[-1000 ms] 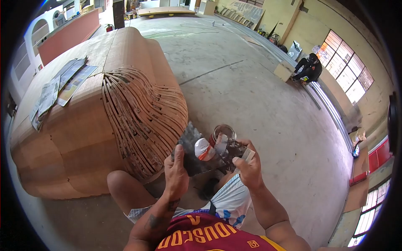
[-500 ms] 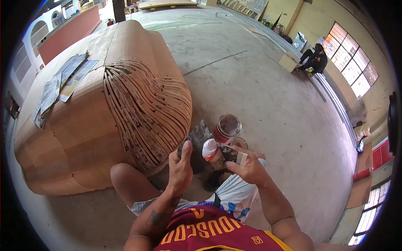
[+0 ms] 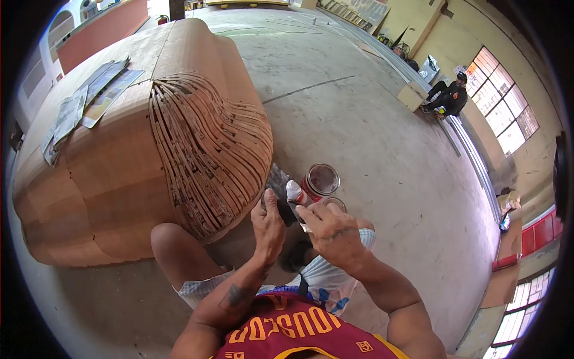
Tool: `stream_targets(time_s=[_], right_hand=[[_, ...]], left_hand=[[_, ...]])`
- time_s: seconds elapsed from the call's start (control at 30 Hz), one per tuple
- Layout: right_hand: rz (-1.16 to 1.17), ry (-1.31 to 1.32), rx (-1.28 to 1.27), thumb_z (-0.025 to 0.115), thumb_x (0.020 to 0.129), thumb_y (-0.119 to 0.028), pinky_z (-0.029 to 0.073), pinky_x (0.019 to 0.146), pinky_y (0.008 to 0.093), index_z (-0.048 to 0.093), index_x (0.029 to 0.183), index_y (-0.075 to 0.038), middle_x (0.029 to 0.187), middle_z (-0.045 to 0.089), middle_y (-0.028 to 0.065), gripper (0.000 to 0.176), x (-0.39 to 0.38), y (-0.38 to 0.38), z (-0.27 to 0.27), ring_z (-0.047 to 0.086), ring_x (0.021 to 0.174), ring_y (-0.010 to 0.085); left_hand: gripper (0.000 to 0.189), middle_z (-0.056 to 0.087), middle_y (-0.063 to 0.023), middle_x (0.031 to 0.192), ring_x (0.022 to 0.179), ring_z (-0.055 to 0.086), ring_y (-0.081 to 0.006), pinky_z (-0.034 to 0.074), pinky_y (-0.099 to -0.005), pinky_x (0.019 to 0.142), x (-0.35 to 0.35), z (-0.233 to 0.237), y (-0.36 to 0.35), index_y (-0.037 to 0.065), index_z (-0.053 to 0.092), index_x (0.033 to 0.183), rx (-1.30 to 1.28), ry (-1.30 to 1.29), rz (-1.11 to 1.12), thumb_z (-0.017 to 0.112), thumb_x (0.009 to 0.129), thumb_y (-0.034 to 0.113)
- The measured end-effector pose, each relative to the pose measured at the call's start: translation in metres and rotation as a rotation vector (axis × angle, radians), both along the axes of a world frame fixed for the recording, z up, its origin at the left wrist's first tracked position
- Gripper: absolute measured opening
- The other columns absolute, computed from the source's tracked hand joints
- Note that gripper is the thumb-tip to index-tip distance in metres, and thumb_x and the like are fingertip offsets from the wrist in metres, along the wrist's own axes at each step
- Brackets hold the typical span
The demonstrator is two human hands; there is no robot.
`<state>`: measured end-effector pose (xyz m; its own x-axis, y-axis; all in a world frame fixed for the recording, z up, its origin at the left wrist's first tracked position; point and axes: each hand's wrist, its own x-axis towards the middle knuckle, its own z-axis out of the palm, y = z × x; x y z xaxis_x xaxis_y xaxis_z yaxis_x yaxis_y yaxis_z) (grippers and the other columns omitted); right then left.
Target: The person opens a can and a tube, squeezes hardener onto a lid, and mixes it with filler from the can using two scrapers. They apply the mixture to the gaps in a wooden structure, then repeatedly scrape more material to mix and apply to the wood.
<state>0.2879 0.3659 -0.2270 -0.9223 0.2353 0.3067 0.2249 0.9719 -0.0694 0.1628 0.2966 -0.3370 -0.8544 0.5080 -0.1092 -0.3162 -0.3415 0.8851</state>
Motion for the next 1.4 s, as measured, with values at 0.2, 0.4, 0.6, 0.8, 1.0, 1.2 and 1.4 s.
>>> stream_targets(time_s=[0.2,0.4,0.6,0.8,1.0,1.2,1.4], right_hand=[[-0.013,-0.028,-0.046,0.069,0.079,-0.009,0.056,0.073,0.0408,0.066,0.116,-0.009,0.098,0.068,0.0078,0.037,-0.007,0.003,0.018,0.066,0.092,0.0279],[0.002,-0.014,-0.037,0.071,0.077,-0.011,0.056,0.07,0.0404,0.063,0.108,-0.01,0.096,0.064,0.0072,0.032,-0.018,0.003,0.034,0.066,0.086,0.0266],[0.071,0.009,0.067,0.071,0.077,-0.013,0.055,0.062,0.0368,0.063,0.103,-0.009,0.091,0.063,0.0051,0.028,-0.022,0.007,0.035,0.066,0.079,0.0224],[0.085,0.005,0.039,0.07,0.08,-0.012,0.055,0.061,0.0351,0.064,0.103,-0.009,0.091,0.064,0.0048,0.024,-0.023,0.005,0.035,0.067,0.081,0.0214],[0.058,0.012,0.022,0.068,0.083,-0.012,0.056,0.066,0.0353,0.064,0.105,-0.009,0.092,0.065,0.0068,0.023,-0.019,0.005,0.027,0.067,0.082,0.0223],[0.013,-0.045,0.065,0.066,0.084,-0.011,0.056,0.067,0.0358,0.064,0.111,-0.008,0.093,0.065,0.0075,0.027,-0.017,0.005,0.023,0.067,0.083,0.0233],[0.168,-0.117,0.103,0.063,0.085,-0.012,0.054,0.069,0.0358,0.065,0.108,-0.011,0.098,0.066,0.0058,0.023,-0.01,0.005,0.033,0.065,0.089,0.0239]], left_hand=[[0.051,0.04,0.0036,0.071,0.069,0.035,-0.0091,0.032,-0.031,0.058,-0.002,-0.011,-0.006,0.001,0.051,0.079,-0.088,0.087,0.013,0.046,0.11,0.041],[0.052,0.04,0.0033,0.07,0.069,0.036,-0.0106,0.034,-0.0322,0.059,-0.008,0.002,-0.01,-0.001,0.05,0.078,-0.11,0.159,-0.003,0.046,0.11,0.04],[0.053,0.043,0.0027,0.07,0.069,0.037,-0.0102,0.036,-0.0324,0.06,-0.009,0.002,-0.013,-0.001,0.051,0.077,-0.119,0.145,-0.026,0.046,0.11,0.041],[0.048,0.05,0.0039,0.073,0.07,0.041,-0.0081,0.038,-0.0289,0.06,-0.009,0.003,-0.018,0.001,0.057,0.081,-0.091,0.093,-0.069,0.047,0.11,0.039],[0.04,0.056,0.0062,0.081,0.07,0.045,-0.0042,0.04,-0.0237,0.06,-0.008,0.003,-0.019,0.006,0.062,0.088,-0.053,0.139,-0.086,0.049,0.11,0.036],[0.04,0.058,0.0036,0.083,0.072,0.045,-0.0061,0.041,-0.0265,0.062,-0.008,0.004,-0.017,0.002,0.063,0.091,-0.026,0.154,-0.088,0.049,0.11,0.035],[0.043,0.051,0.0036,0.076,0.07,0.038,-0.0074,0.035,-0.0297,0.059,-0.011,0.006,-0.028,0.001,0.06,0.085,-0.106,0.111,-0.138,0.049,0.11,0.034]])
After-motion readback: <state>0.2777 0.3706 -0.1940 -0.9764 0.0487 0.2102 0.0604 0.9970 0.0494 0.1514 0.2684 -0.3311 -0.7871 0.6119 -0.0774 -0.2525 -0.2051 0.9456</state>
